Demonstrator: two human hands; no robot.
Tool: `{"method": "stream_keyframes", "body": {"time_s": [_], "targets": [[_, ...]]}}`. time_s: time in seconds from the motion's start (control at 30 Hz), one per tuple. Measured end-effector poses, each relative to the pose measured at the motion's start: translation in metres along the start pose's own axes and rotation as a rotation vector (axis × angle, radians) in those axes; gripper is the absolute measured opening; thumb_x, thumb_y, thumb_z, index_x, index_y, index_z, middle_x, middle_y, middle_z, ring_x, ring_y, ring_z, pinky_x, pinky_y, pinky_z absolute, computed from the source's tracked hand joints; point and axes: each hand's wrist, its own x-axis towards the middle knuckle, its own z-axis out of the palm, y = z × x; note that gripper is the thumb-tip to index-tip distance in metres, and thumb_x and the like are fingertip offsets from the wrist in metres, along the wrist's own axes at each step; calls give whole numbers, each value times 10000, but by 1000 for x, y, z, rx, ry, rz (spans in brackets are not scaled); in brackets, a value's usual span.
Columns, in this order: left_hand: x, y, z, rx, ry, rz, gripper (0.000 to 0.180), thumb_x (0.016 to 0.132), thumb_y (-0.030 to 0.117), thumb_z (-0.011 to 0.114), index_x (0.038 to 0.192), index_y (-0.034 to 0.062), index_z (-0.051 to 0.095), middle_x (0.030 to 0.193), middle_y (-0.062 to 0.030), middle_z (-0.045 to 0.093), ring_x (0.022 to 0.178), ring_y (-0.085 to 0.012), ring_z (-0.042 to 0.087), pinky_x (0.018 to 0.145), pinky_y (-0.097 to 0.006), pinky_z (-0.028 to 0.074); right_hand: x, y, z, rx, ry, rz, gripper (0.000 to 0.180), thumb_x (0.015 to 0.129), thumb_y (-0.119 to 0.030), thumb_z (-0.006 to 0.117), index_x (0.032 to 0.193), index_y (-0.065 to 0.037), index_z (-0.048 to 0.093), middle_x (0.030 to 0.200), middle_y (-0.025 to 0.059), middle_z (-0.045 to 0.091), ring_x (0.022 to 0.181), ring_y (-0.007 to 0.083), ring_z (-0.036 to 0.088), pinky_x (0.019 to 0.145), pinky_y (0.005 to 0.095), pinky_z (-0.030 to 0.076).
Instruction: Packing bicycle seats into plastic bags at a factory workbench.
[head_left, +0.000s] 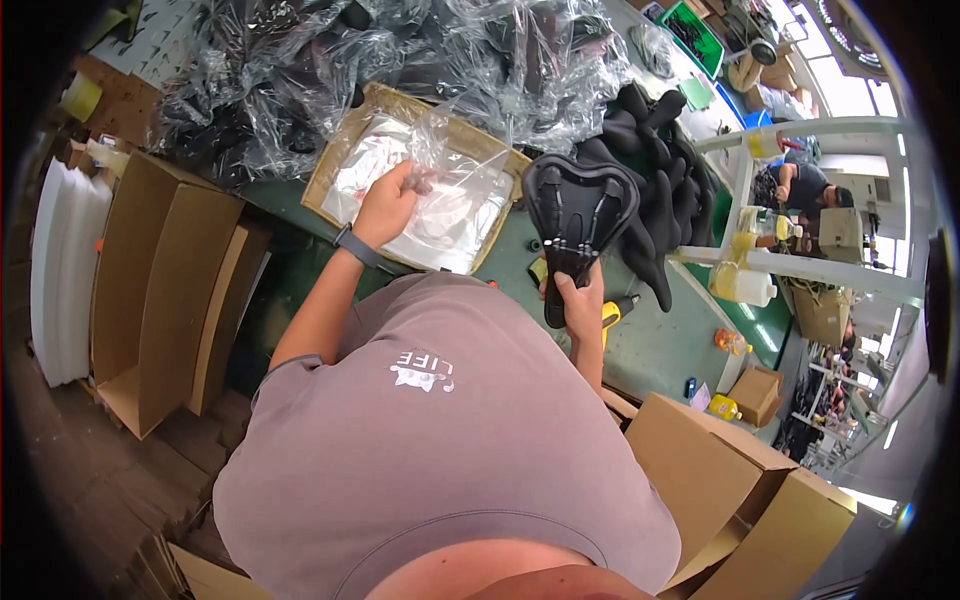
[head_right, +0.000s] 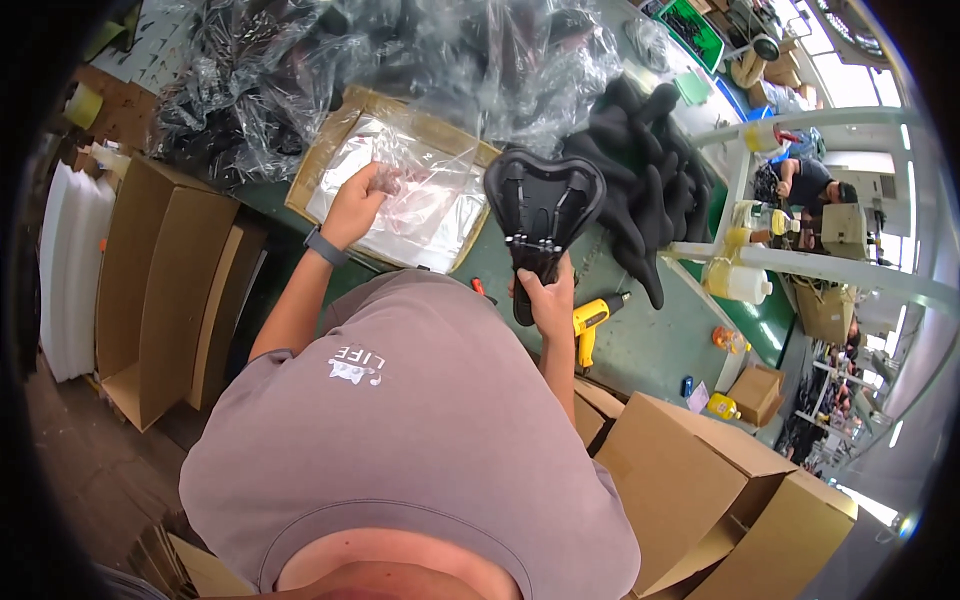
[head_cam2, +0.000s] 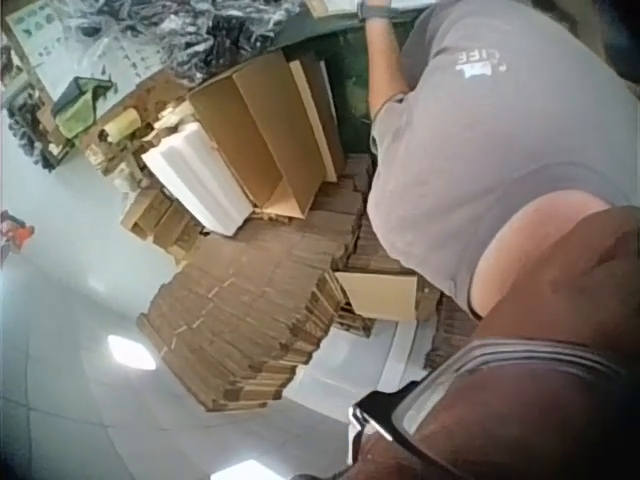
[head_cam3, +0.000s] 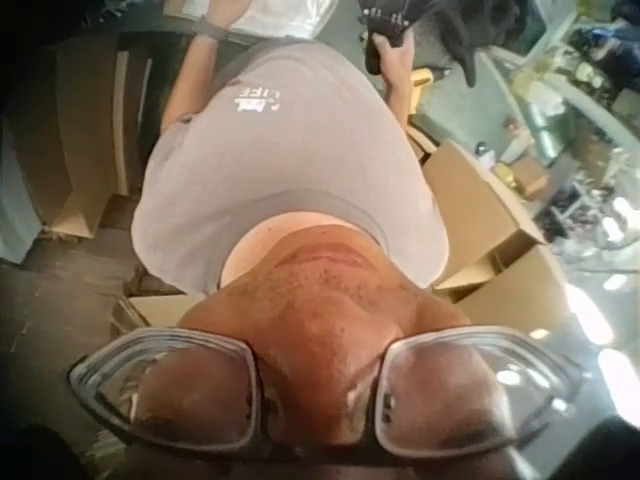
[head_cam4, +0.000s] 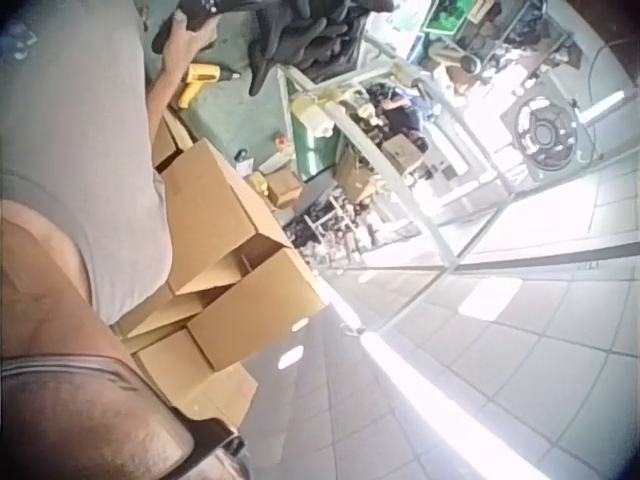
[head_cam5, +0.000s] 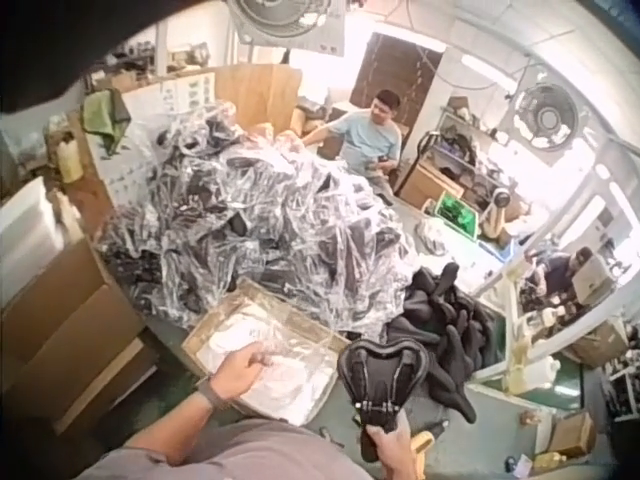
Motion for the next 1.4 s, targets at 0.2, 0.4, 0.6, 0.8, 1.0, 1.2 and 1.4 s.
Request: {"method": "stream_keyframes", "body": {"time_s": [0.2,0.4,0.6,0.8,1.0,1.2,1.4], "targets": [[-37,51,18,140,-300,169,379,851,-147,500,1081,-10,767,1027,-189,792,1012,-320,772,950,-408,589,34,-7,49,290,-351,182,549,936,-22,754,1436,-17,527,1120,212,764,818,295,791,744,397,668],[-61,24,-6,-1336,-149,-171,294,932,-118,552,1116,42,716,1091,-105,743,1084,-268,717,1043,-419,556,31,7,51,-74,-227,86,628,853,-27,816,1437,10,586,1187,140,770,1007,236,759,953,397,622],[-56,87,-20,-376,148,-207,206,1111,250,728,1180,58,760,960,60,679,819,-34,590,724,-239,510,-18,-8,79,-646,-267,-197,1142,784,-30,944,1711,-20,278,1291,206,767,1163,289,765,1053,398,568],[-87,129,49,-18,-368,603,106,1030,113,775,1114,56,809,1061,-106,739,1021,-346,712,911,-398,575,21,94,45,-326,26,-71,1156,943,-77,840,1781,-52,45,1313,181,689,988,303,768,878,417,651],[-76,52,29,-288,-145,243,377,1141,236,676,1452,27,714,1551,-138,598,1446,-256,575,1215,-425,458,33,44,34,359,80,329,292,1137,-196,610,1390,-51,596,1062,159,736,733,276,754,589,423,651],[-69,91,57,-191,245,136,977,993,288,871,1740,-7,315,1659,-230,510,1513,-308,520,1256,-434,430,28,-16,99,-744,-406,-473,609,1120,-145,630,1690,-20,454,1766,236,417,1578,362,464,1310,479,343],[22,82,-86,-912,679,-84,526,952,258,920,1292,-50,662,1005,-71,773,732,-173,753,588,-322,611,27,-51,99,-789,-340,-420,645,1047,-52,723,1655,-6,512,1589,229,628,1397,301,670,1147,439,543]]}}
